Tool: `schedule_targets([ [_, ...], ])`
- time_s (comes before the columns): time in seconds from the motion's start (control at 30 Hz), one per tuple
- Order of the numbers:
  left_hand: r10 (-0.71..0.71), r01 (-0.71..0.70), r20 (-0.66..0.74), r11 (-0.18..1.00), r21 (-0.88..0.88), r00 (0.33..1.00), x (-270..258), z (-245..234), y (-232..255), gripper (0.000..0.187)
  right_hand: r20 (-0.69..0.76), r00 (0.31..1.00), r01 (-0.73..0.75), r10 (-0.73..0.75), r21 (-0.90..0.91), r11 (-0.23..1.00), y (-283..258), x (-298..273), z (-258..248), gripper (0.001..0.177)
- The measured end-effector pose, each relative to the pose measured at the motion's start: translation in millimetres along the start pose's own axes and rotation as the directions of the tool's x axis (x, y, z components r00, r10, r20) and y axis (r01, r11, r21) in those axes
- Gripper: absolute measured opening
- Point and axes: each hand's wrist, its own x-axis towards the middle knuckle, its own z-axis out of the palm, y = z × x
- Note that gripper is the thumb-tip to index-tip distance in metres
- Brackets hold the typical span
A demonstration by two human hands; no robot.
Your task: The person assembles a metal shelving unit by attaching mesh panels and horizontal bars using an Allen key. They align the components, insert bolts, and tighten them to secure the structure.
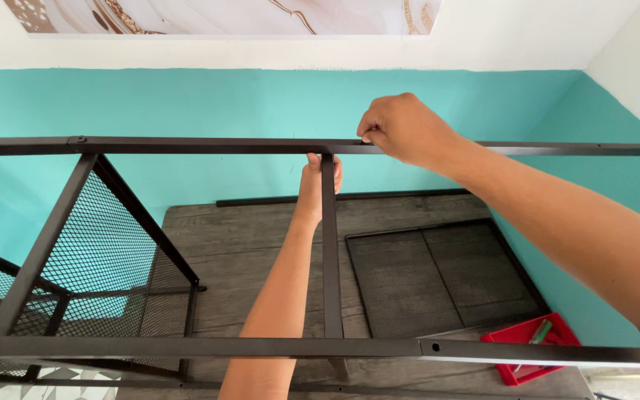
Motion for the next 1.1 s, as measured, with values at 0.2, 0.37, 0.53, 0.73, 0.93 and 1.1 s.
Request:
schedule_targets([
  [0.2, 0.014, -0.014, 0.035, 1.0, -0.007, 0.999, 1.0, -0.9, 0.0, 0.081, 0.107, 0.993, 0.073, -0.056, -0.162, 0.984, 0.3, 7.7, -1.1, 0.012],
  [0.37, -0.018, 0.018, 0.022, 1.0, 0.02, 1.0, -2.9, 4.3, -1.4, 0.08, 0.035, 0.989, 0.15, -0.146, -0.315, 0.937, 2.9, -4.3, 14.2, 0.012],
  [0.53, -0.041, 0.041, -0.003, 0.99, 0.135, 0.999, -3.0, 11.1, 7.7, 0.083, -0.126, 0.987, 0.089, -0.098, -0.075, 0.993, 3.1, -9.7, 16.2, 0.01],
  [0.73, -0.024, 0.022, 0.009, 0.989, 0.148, 1.0, -1.3, 15.0, 10.7, 0.083, -0.043, 0.995, 0.09, -0.091, -0.021, 0.996, 11.2, -2.8, 7.7, 0.009],
  [0.93, -0.033, 0.031, 0.012, 0.994, 0.104, 0.999, -0.8, 11.0, -0.7, 0.08, 0.009, 0.993, 0.114, -0.114, -0.086, 0.99, 11.7, 2.7, 10.6, 0.011],
  [1.1, -0.027, 0.026, 0.028, 0.999, 0.034, 0.999, 2.8, 6.6, -4.1, 0.079, 0.108, 0.984, -0.151, 0.145, 0.049, 0.987, 11.9, 5.7, 8.9, 0.012],
])
